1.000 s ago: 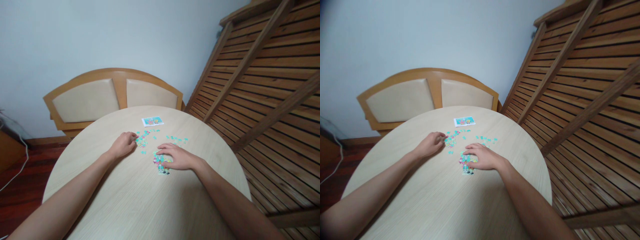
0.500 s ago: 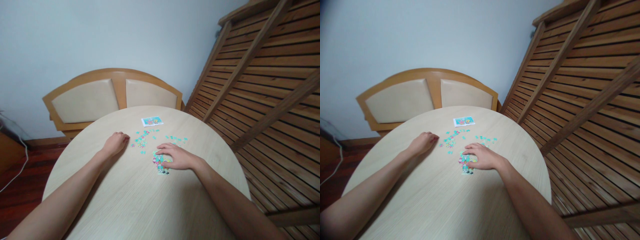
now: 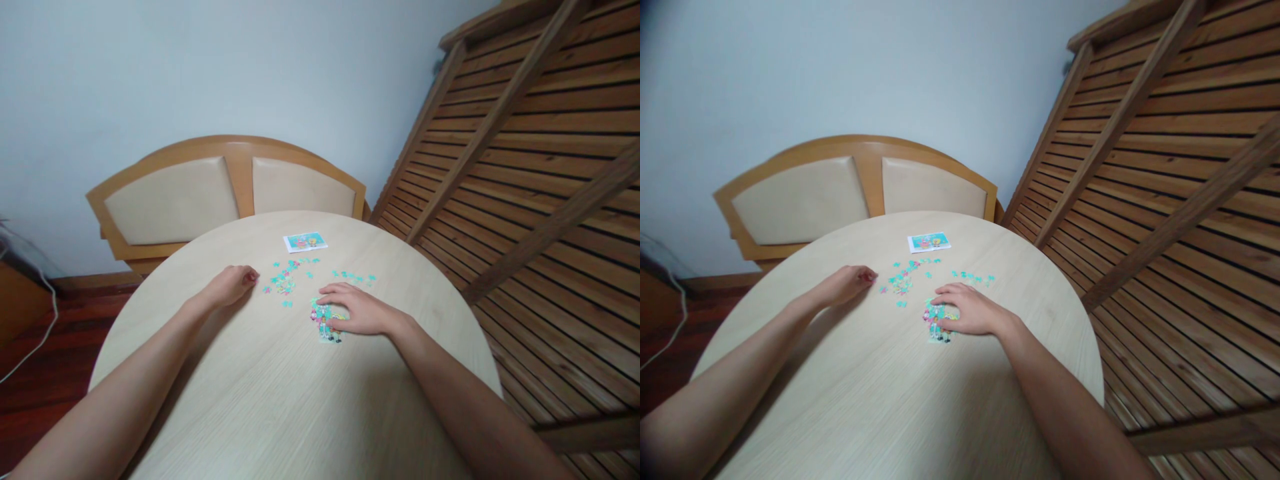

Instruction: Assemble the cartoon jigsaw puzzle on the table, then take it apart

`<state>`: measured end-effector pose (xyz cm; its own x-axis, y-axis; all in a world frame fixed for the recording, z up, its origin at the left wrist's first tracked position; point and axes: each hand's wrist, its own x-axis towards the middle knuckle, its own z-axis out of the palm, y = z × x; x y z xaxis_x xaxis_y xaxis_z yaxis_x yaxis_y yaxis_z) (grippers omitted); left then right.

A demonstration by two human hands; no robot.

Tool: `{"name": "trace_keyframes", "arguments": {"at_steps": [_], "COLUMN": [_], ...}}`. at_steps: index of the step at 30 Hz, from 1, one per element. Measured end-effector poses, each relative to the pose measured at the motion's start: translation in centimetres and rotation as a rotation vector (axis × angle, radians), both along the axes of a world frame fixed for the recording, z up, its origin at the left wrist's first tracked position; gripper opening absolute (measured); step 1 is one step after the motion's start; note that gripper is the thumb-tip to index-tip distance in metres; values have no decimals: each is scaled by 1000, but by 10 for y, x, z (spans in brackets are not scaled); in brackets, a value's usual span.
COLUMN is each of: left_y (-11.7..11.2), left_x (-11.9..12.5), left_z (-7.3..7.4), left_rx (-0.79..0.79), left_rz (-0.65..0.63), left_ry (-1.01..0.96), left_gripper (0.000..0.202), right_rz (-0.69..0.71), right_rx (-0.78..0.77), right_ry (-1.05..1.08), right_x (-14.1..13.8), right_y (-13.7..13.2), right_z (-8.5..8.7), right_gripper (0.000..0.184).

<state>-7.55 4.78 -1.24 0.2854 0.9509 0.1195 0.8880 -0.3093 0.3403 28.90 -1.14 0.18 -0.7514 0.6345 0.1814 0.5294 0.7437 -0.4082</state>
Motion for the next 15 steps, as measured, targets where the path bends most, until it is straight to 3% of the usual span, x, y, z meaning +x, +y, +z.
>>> {"name": "trace_keyframes", "arguments": {"at_steps": [7,15], "left_y": [1,-9], "left_x": [-2,6], "left_z": [4,13], "left_rx": [-2,-39], "left_rz": [-49,-21], "left_ry": [50,7], "left_gripper": [27,28], "right_rz": [-6,-1], "right_rx": [-3,-6], "right_ry": [-2,-5], "right_x": [0,1], "right_y": [0,0], "right_z": [2,3], "right_gripper": [48,48]}}
